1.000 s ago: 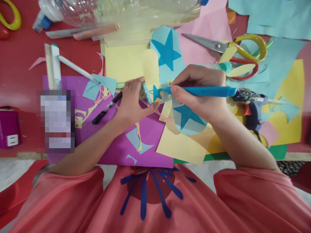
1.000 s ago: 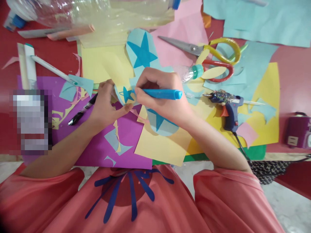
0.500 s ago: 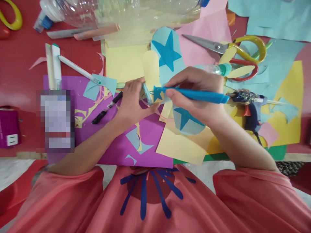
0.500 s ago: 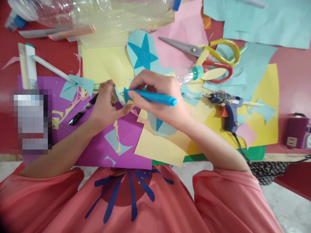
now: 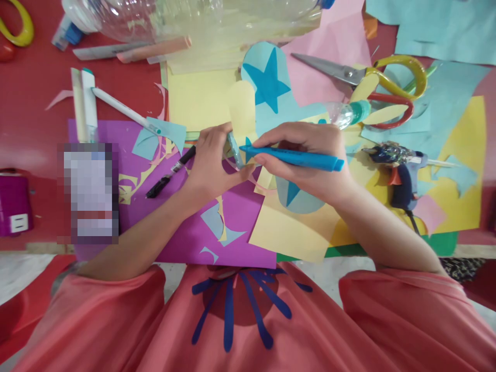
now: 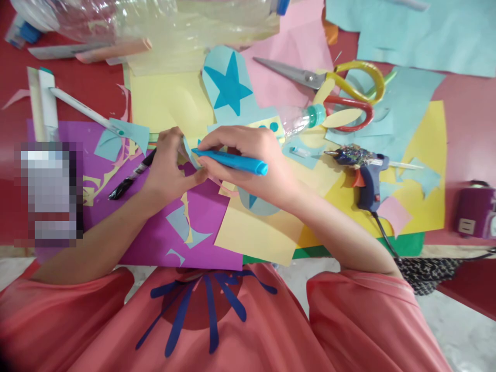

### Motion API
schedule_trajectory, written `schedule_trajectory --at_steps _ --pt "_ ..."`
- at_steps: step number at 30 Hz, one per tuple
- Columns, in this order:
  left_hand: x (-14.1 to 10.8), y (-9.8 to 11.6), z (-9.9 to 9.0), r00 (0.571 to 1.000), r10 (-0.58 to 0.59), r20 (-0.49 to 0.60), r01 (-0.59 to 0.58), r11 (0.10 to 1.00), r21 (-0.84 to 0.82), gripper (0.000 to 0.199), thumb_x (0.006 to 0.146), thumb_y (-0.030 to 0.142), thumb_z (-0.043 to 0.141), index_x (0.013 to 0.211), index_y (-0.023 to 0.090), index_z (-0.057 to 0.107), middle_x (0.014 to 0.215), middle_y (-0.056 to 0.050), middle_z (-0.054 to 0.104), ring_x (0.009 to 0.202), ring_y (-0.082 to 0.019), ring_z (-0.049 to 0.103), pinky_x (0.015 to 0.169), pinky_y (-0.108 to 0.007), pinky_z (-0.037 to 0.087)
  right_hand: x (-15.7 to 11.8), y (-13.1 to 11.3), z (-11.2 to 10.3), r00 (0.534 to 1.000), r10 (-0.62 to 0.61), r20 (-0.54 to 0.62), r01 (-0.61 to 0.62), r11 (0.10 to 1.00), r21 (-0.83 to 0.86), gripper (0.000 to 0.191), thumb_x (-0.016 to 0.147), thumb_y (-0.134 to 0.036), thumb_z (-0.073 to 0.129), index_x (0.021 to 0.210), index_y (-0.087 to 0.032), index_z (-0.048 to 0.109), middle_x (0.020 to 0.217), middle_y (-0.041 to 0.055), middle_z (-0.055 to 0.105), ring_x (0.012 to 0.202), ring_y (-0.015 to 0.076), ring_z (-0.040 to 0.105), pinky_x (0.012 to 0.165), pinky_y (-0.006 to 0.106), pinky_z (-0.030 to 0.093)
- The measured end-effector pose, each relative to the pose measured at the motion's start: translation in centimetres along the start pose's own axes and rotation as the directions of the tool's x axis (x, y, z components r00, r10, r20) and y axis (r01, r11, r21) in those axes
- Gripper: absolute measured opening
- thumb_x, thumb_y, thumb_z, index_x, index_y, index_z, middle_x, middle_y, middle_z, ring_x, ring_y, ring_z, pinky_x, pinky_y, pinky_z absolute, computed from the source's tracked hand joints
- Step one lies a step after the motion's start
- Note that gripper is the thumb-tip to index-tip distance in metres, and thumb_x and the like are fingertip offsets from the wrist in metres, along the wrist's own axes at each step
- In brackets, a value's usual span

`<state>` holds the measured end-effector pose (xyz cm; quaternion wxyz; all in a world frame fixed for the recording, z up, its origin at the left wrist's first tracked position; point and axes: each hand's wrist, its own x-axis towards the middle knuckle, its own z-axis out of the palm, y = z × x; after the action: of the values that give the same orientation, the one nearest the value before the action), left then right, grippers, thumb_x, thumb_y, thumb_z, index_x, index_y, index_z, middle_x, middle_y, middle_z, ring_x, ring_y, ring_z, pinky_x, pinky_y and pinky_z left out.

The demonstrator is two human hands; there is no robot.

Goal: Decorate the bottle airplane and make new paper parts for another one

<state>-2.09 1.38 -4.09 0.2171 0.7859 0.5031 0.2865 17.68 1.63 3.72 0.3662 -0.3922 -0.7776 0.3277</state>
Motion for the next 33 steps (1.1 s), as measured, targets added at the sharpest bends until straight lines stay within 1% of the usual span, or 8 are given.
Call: schedule_trajectory --at_steps 5,10,15,21,28,33 --pt "-0.03 -0.05 0.29 1.0 -0.002 -0.013 0.002 1.0 0.011 0.066 0.078 0.067 0.062 0.125 0.027 0.039 0.119 -0.011 0.06 0.118 -0.035 0.054 0.095 -0.051 0.048 0.01 -0.05 -0.11 1.0 0.027 -0.003 -0.028 0.999 -0.018 0.006 0.083 -0.022 0.067 0.081 -0.02 0.072 0.077 -0.0008 0.074 0.06 0.0095 0.062 0.06 0.024 0.053" --pt "-0.06 -0.16 0.58 1.0 -0.012 -0.024 0.012 1.0 0.006 0.068 0.076 0.068 0.064 0.124 0.027 0.04 0.119 -0.011 0.059 0.117 -0.035 0.053 0.094 -0.052 0.049 0.07 -0.15 -0.21 1.0 0.002 0.007 -0.002 1.0 -0.011 0.005 0.082 -0.018 0.067 0.079 -0.018 0.071 0.072 -0.0001 0.072 0.057 0.0093 0.06 0.058 0.024 0.052" --pt "-0.04 -0.21 0.35 1.0 -0.004 -0.01 0.005 1.0 0.002 0.066 0.076 0.067 0.065 0.124 0.027 0.04 0.119 -0.012 0.06 0.117 -0.036 0.053 0.094 -0.053 0.048 0.05 -0.1 -0.23 0.998 0.048 0.029 -0.047 0.999 -0.019 0.009 0.084 -0.024 0.065 0.08 -0.02 0.071 0.075 -0.0006 0.072 0.06 0.01 0.061 0.06 0.025 0.053" --pt "-0.09 -0.08 0.05 1.0 -0.001 -0.003 0.001 1.0 -0.002 0.065 0.078 0.068 0.061 0.124 0.026 0.04 0.12 -0.012 0.059 0.117 -0.036 0.053 0.094 -0.052 0.049 0.04 0.0 -0.17 0.999 0.038 0.004 -0.038 0.999 -0.002 0.007 0.083 -0.024 0.067 0.078 -0.02 0.071 0.073 -0.0005 0.072 0.058 0.0097 0.06 0.059 0.025 0.051" --pt "-0.04 -0.12 0.2 1.0 -0.015 -0.01 0.015 1.0 0.004 0.066 0.077 0.067 0.064 0.124 0.027 0.041 0.118 -0.012 0.06 0.117 -0.036 0.053 0.095 -0.053 0.048 0.07 0.03 -0.2 1.0 -0.001 -0.018 0.001 1.0 0.017 0.007 0.083 -0.02 0.067 0.077 -0.017 0.071 0.07 0.0002 0.071 0.057 0.0087 0.059 0.056 0.023 0.049" --pt "-0.01 -0.21 0.26 1.0 -0.022 -0.003 0.022 1.0 -0.017 0.068 0.076 0.072 0.062 0.122 0.027 0.042 0.118 -0.012 0.059 0.116 -0.036 0.053 0.093 -0.055 0.048 0.09 0.04 -0.24 0.999 0.043 0.007 -0.043 0.999 -0.006 0.009 0.083 -0.025 0.067 0.077 -0.02 0.071 0.072 -0.0002 0.071 0.058 0.0099 0.06 0.058 0.025 0.05"
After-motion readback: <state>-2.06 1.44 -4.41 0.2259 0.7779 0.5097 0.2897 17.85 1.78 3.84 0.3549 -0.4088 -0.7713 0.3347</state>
